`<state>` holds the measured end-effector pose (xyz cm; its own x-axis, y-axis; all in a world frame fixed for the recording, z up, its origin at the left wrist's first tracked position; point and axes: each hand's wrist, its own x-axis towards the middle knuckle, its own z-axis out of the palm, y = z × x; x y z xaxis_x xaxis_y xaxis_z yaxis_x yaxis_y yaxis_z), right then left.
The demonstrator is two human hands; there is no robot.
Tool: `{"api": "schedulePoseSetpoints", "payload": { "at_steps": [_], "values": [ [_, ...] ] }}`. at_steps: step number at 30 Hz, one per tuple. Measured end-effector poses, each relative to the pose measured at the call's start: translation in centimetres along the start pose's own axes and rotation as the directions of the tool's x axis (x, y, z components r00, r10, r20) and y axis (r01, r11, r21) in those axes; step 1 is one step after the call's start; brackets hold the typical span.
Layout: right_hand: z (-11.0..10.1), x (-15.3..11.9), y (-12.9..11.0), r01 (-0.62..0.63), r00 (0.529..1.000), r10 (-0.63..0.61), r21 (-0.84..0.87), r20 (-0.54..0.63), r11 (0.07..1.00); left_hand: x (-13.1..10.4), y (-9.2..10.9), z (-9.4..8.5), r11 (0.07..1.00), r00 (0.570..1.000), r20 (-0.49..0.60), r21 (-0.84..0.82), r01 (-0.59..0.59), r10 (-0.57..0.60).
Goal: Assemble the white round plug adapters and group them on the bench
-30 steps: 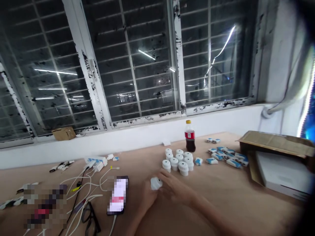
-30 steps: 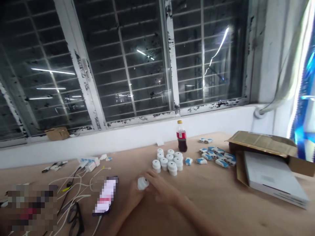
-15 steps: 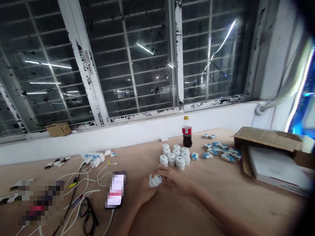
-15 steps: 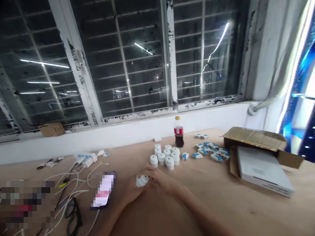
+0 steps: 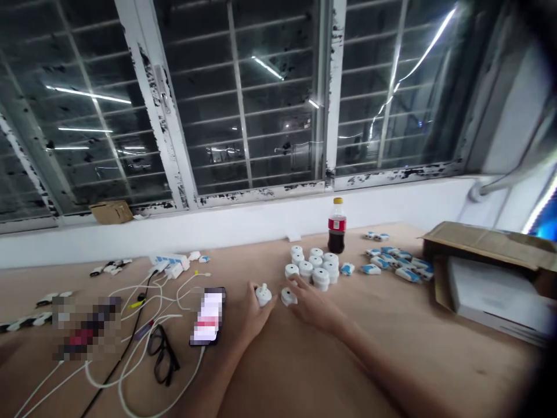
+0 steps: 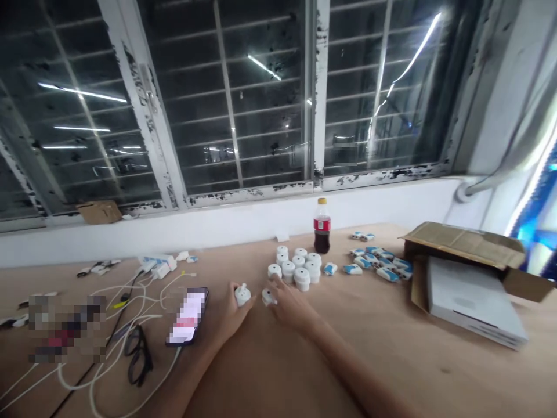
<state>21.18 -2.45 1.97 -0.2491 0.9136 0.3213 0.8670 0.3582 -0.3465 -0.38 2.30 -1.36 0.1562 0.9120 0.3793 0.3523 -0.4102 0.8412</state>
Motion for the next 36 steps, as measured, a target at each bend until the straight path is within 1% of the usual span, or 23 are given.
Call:
{"api": "schedulePoseSetpoints", "payload": {
  "at_steps": [2, 5, 9, 10, 13, 16, 19, 22, 24, 26, 28, 30, 31, 33, 36],
  "values": [
    [0.3, -0.1, -0.8, -0.028, 1.0, 0.028, -0.023, -0.007, 0.999, -0.2, 0.4, -0.3, 0.999, 1.0, -0.006, 0.035, 0.006, -0.006],
    [1.1, -0.2, -1.6, -0.034, 0.998, 0.034, 0.011, 0.047, 0.999, -0.5, 1.7, -1.3, 0.987, 1.0, -0.029, 0.158, 0.015, -0.011],
    [2.6, -0.4, -0.7, -0.013, 0.995, 0.006, 0.07, 0.097, 0.997, -0.8, 3.1, -2.4, 0.967, 0.991, -0.131, 0.251, 0.048, -0.016],
    [2.9, -0.4, -0.4, -0.009, 0.993, -0.001, 0.091, 0.116, 0.996, -0.8, 3.3, -2.6, 0.962, 0.99, -0.138, 0.267, 0.062, -0.026],
    [3.2, -0.4, 0.3, 0.011, 0.988, -0.03, 0.131, 0.149, 0.991, -0.7, 3.6, -2.8, 0.95, 0.994, -0.073, 0.298, 0.097, -0.078],
    [2.7, -0.4, -0.2, 0.043, 0.991, -0.062, 0.159, 0.115, 0.986, -0.6, 3.7, -2.8, 0.941, 0.993, -0.001, 0.32, 0.108, -0.114],
    [2.2, -0.5, -1.5, 0.046, 0.998, -0.056, 0.205, 0.043, 0.978, -0.4, 3.2, -2.6, 0.946, 0.993, 0.042, 0.311, 0.095, -0.114],
    [2.0, -0.5, -2.7, 0.02, 1.0, -0.022, 0.23, 0.008, 0.973, -0.2, 1.9, -2.3, 0.976, 0.991, 0.08, 0.197, 0.087, -0.105],
    [2.3, -0.5, -2.9, 0.029, 1.0, -0.03, 0.242, 0.001, 0.97, 0.0, 0.8, -2.0, 0.986, 0.992, 0.083, 0.145, 0.08, -0.093],
    [2.8, -0.3, -2.9, 0.048, 0.999, -0.051, 0.238, 0.004, 0.97, 0.4, -0.2, -1.8, 0.987, 0.996, 0.042, 0.139, 0.077, -0.084],
    [3.5, 0.0, -2.7, 0.05, 0.998, -0.057, 0.195, 0.032, 0.98, 0.7, -1.0, -1.7, 0.986, 0.993, -0.063, 0.132, 0.103, -0.096],
    [4.2, 0.5, -2.5, 0.035, 0.997, -0.046, 0.149, 0.067, 0.988, 1.0, -1.6, -1.7, 0.983, 0.978, -0.17, 0.112, 0.143, -0.123],
    [4.5, 0.6, -2.5, 0.029, 0.995, -0.04, 0.128, 0.086, 0.991, 1.2, -1.8, -1.7, 0.982, 0.971, -0.201, 0.104, 0.156, -0.133],
    [4.9, 0.7, -2.7, 0.022, 0.993, -0.033, 0.103, 0.11, 0.994, 1.3, -2.1, -1.7, 0.982, 0.969, -0.212, 0.108, 0.156, -0.13],
    [5.1, 0.4, -2.9, 0.027, 0.992, -0.036, 0.081, 0.119, 0.996, 1.3, -2.1, -1.7, 0.986, 0.978, -0.188, 0.121, 0.115, -0.091]
  ]
}}
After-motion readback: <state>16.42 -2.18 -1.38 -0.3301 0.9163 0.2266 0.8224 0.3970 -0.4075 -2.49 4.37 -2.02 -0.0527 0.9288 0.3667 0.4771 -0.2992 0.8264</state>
